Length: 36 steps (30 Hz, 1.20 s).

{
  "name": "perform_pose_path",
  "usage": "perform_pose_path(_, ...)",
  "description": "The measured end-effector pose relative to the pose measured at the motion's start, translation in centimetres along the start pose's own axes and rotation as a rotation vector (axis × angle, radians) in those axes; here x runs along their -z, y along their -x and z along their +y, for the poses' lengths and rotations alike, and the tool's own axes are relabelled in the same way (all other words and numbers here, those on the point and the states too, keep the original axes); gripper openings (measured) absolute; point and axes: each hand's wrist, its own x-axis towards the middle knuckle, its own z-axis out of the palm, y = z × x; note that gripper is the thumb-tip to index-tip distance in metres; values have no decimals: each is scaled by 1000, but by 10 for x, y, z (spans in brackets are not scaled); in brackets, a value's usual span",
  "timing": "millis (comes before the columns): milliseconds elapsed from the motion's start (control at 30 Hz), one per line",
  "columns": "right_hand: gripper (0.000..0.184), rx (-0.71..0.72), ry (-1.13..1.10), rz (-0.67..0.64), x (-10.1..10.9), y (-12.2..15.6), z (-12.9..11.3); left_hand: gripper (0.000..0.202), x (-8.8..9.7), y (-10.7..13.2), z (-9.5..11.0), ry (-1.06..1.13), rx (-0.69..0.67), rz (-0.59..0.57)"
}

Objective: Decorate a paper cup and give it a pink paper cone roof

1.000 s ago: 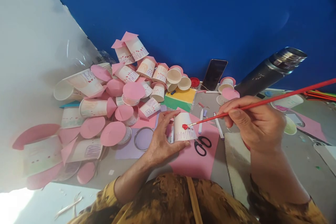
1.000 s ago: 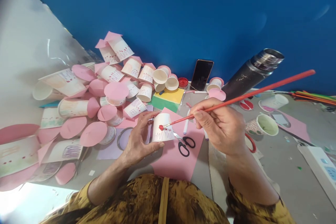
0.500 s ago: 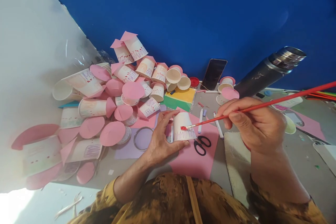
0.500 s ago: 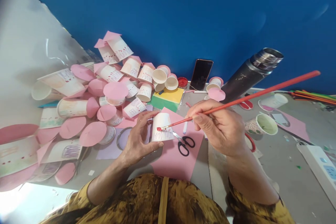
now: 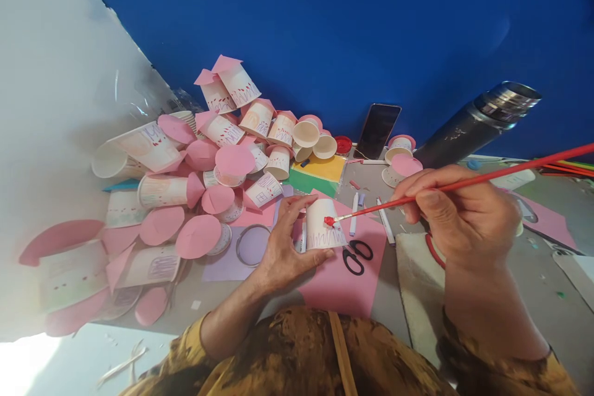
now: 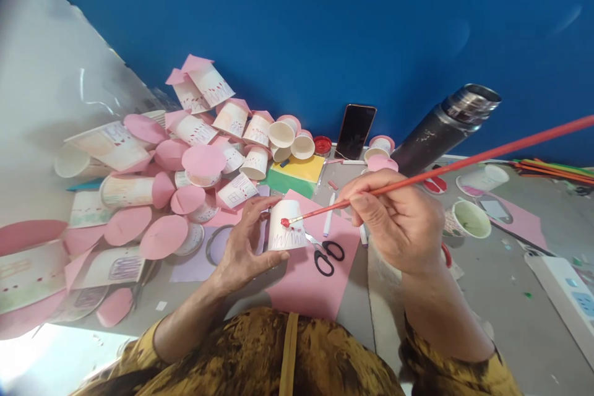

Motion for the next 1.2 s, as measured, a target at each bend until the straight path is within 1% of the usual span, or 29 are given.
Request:
perform_pose_path(167, 11, -33, 16, -6, 1, 2, -1, 81, 0, 1, 1, -47, -8, 7)
perform_pose_path(333, 15, -55, 51, 25, -2, 4, 1, 83, 0, 2, 1, -111, -11, 12)
perform_pose_path(500, 15, -66, 61, 4, -5, 3, 4, 81, -1, 3, 1, -117, -39, 14)
perform_pose_path(667, 15, -96, 58, 94, -5, 3, 3, 83, 0, 2, 2, -125, -25, 5)
perform_pose_path(733, 16, -101, 66, 105, -5, 3, 3, 82, 0, 2, 1, -122, -26, 2)
perform_pose_path(933, 18, -95, 85, 60, -9, 3, 4, 80, -2, 3, 0, -81, -33, 5)
perform_pose_path(1133, 18, -98, 91, 173, -9, 3, 4, 82, -1, 3, 0, -106, -20, 2)
perform_pose_path(1200, 19, -99, 92, 174, -9, 2, 4, 81, -2, 3, 0, -105, -21, 5)
